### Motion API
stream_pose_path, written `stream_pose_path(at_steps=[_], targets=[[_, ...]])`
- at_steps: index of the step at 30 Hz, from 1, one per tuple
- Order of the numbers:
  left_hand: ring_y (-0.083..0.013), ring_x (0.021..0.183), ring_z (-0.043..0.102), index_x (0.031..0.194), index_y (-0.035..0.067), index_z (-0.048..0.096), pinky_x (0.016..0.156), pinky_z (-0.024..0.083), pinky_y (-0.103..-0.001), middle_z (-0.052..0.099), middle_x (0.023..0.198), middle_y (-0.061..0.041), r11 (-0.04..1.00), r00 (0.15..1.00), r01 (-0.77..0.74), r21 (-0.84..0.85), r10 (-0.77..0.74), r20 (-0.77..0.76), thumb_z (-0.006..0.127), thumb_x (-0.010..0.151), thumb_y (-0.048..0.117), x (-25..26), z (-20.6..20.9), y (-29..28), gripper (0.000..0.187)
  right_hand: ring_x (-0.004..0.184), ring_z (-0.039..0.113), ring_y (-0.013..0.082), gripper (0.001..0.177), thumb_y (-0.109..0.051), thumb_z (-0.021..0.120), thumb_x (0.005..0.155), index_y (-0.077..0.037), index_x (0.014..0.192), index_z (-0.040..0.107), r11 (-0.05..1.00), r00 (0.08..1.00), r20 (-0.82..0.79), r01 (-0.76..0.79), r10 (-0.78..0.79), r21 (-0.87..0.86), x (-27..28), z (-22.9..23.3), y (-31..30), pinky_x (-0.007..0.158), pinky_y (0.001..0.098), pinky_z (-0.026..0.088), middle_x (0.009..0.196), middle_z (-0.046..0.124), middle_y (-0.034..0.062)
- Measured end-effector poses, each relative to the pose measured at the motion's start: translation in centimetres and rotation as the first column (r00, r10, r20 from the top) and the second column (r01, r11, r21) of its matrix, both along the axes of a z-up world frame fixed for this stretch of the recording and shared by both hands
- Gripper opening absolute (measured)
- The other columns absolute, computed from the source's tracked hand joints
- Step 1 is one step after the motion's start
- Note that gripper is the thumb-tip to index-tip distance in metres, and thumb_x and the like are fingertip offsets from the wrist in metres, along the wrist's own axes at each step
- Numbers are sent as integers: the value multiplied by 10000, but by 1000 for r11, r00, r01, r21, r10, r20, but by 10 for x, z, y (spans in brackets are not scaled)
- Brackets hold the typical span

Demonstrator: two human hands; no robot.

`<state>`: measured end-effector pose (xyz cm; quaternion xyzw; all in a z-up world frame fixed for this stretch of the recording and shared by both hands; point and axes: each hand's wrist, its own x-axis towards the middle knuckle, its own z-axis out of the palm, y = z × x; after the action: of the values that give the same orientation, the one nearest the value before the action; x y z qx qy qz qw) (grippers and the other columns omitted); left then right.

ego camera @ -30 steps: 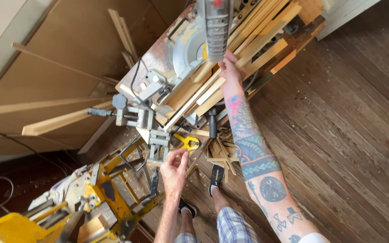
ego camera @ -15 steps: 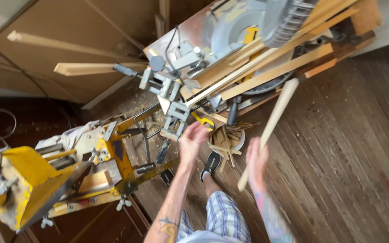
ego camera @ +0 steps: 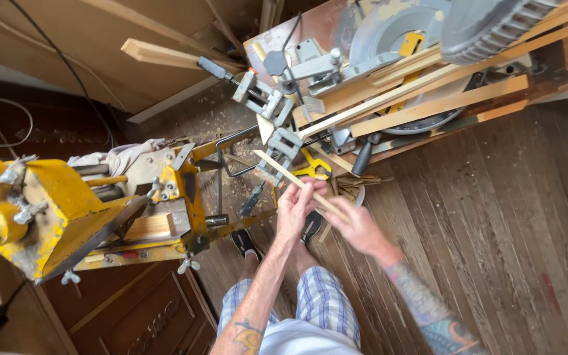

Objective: Feeding wooden strips through a shaper machine and inspecting the joints

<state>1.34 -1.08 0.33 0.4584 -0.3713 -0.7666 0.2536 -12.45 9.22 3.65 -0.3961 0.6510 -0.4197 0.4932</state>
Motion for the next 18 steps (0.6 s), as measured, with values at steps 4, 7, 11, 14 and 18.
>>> stream_pose_path(at_steps=[4,7,11,14,18], targets=[[-341,1171,688,1356,-11,560,1017,569,-503,686,1263,-267,991,991,-125,38,126,-34,543,1078,298,-7,9,-15,416,990,713,247,367,-98,621,982,-100,1348,653,978,966,-151,-210,209,8,-28,-15,-19,903,421,576,1111,731,131],[-314,1181,681,1403,-31,501,1025,555,-482,673,1294,-253,978,977,-202,55,205,-53,540,1079,341,-11,20,-29,495,1045,698,301,381,-71,607,995,-62,1373,654,967,942,-244,-249,232,-42,-33,3,-34,937,472,558,1152,707,159],[-392,1259,615,1524,-27,381,1050,523,-503,563,1429,-289,965,963,-260,-36,262,58,631,1024,327,5,25,-37,661,1133,653,363,457,-99,617,986,-86,1442,608,991,964,-255,-101,75,-89,-3,-9,-43,981,518,516,1233,664,188],[-405,1284,600,1527,-17,380,1048,538,-506,508,1493,-281,960,940,-275,-48,279,195,707,976,330,27,25,-29,728,1131,649,369,470,-80,660,966,-55,1433,613,983,939,-313,99,-145,-157,43,-47,-67,981,491,522,1235,655,187],[-415,1258,610,1498,-15,432,1025,556,-531,492,1490,-289,968,915,-250,-25,245,320,695,988,296,53,3,-9,653,1123,613,301,414,26,602,991,8,1405,608,932,893,-267,346,-362,-107,83,-47,-126,1002,429,533,1212,586,166]])
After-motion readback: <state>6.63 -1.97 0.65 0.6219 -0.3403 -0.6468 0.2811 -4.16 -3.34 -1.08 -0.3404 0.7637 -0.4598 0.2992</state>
